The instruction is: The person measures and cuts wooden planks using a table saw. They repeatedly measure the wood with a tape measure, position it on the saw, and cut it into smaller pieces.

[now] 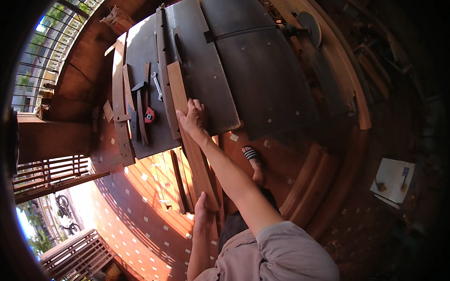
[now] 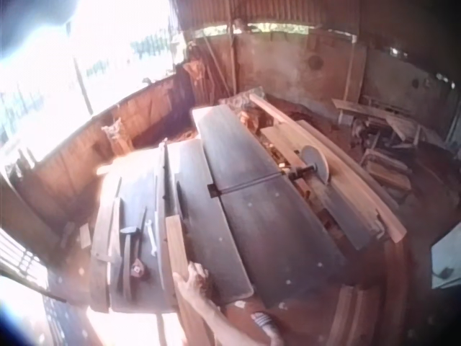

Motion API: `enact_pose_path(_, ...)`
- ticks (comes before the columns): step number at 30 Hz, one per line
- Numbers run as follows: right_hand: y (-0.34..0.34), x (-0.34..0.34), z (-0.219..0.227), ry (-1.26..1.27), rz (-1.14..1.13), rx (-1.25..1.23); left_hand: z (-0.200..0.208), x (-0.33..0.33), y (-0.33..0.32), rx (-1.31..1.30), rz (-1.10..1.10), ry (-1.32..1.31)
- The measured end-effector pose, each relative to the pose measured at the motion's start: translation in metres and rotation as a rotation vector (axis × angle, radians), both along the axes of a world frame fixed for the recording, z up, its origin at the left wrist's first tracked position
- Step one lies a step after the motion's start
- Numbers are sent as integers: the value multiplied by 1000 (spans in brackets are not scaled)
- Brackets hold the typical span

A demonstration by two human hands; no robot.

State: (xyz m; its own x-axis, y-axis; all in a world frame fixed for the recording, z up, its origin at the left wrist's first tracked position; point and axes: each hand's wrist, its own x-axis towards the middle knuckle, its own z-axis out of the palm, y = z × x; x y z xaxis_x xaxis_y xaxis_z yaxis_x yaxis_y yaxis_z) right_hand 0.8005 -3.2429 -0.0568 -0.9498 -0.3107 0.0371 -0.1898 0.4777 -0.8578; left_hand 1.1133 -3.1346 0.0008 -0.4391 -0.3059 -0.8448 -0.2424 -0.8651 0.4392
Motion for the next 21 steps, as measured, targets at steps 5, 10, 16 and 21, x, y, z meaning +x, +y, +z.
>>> enact_pose_path(5, -6, -5, 2, 0, -1, -9, -4, -4, -6, 27, 21, 42)
enact_pose_path(10, -14, -18, -8, 71, -20, -12, -12, -10, -12, 15, 8, 44)
enact_pose_path(16, -21, -26, -7, 79, -41, -8, -12, -19, -17, 23, 24, 54)
enact_pose_path(21, -27, -33, -6, 65, -37, -15, -12, -28, -22, 10, 19, 85)
